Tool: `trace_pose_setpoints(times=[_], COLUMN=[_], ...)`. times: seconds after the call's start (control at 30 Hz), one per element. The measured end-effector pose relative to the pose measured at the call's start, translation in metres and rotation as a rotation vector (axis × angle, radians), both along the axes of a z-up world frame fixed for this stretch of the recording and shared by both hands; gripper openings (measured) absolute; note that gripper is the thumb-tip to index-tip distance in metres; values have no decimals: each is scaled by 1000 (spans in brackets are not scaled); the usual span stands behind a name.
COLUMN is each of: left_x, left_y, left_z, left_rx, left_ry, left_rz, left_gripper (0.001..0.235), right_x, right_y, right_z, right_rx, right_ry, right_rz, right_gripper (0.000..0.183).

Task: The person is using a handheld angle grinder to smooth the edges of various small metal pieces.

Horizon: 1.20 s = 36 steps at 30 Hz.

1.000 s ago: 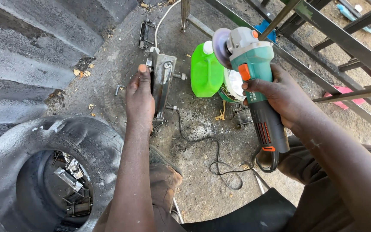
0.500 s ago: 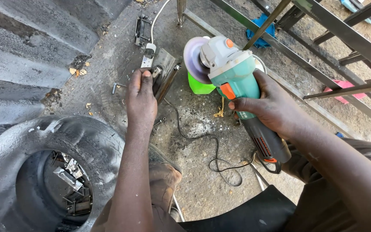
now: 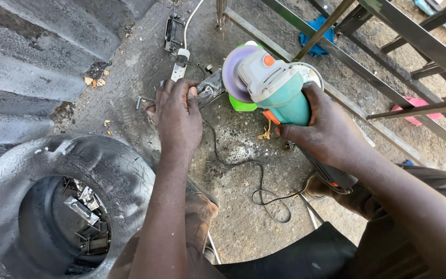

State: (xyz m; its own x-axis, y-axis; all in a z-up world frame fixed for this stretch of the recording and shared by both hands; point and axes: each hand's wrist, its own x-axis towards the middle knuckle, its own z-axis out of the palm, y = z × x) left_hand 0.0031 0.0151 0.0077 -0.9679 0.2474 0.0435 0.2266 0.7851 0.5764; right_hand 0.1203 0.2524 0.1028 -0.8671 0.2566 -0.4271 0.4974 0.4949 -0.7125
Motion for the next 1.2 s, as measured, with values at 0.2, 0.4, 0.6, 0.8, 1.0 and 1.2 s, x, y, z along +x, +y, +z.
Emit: trace_pose_setpoints(times=[0.2, 0.4, 0.6, 0.8, 1.0, 1.2], left_x=[0, -1, 1, -8, -20, -25], left_y=[4, 0, 2, 1, -18, -25], left_z=[2, 11, 10, 50, 27, 9], left_rx=[-63, -8, 60, 562, 916, 844], left_ry=[74, 44, -37, -555, -545, -506], left_rz=[23, 23, 20, 486, 770, 826], left_gripper=[15, 14, 13, 16, 16, 14], right_x=[-13, -11, -9, -9, -8, -6], right_y=[-1, 0, 0, -3, -4, -7], right_z=[12, -2, -5, -3, -9, -14], right_rx=[-43, -672, -683, -611, -656, -728], right_ry=[-257, -232, -192, -155, -123, -35], right_rz=[30, -249, -211, -210, -336, -331], right_gripper=[66, 55, 66, 63, 51, 43])
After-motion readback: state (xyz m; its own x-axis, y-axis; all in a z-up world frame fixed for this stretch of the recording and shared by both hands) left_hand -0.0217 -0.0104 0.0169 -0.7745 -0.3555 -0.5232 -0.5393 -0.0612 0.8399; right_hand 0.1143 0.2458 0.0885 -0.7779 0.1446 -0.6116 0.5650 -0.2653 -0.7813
